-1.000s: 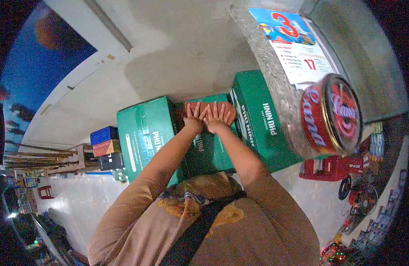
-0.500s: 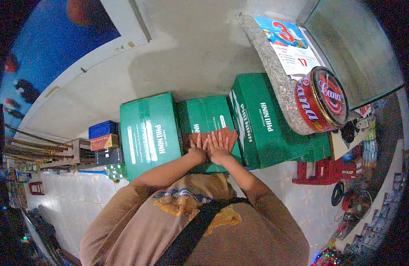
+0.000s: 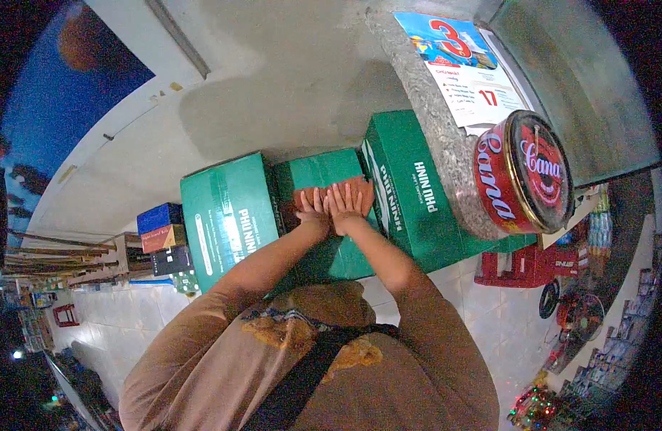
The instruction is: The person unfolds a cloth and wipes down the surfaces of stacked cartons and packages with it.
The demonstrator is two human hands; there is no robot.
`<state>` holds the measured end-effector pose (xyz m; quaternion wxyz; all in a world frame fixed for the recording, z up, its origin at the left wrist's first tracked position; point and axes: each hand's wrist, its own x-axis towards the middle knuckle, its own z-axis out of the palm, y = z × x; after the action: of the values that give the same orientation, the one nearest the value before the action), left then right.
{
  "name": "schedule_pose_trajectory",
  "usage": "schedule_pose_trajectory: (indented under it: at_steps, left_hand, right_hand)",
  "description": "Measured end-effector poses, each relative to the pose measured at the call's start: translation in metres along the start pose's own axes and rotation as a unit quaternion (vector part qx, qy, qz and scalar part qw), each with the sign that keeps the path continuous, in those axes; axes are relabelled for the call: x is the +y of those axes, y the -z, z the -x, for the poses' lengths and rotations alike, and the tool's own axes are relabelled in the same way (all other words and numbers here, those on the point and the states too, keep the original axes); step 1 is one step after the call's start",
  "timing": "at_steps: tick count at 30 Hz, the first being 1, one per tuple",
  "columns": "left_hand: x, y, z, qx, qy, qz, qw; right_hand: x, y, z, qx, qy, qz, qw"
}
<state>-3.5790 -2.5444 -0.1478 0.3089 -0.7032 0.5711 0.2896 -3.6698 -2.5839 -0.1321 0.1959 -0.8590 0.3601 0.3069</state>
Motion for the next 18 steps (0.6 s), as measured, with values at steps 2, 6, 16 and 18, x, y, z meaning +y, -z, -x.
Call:
schedule_pose_trajectory:
  at_steps: [2,6,16,18]
  left_hand:
    - [-0.001,0.009,-0.012,0.022,0.025,0.072,0.997]
    - [-0.013,0.023,-0.023,0.048,0.001,0.035,0.998]
    - [-0.024,0.048,-0.045,0.060,0.016,0.031,0.998]
    - [-0.027,0.054,-0.044,0.060,0.010,0.043,0.997]
  right_hand:
    - [0.005,0.005,-0.014,0.012,-0.013,-0.010,1.000]
    - [0.008,0.021,-0.031,0.019,-0.052,-0.027,0.998]
    - [0.028,0.051,-0.059,0.036,-0.027,-0.039,0.998]
    - [0.027,0.060,-0.058,0.034,-0.028,-0.043,0.998]
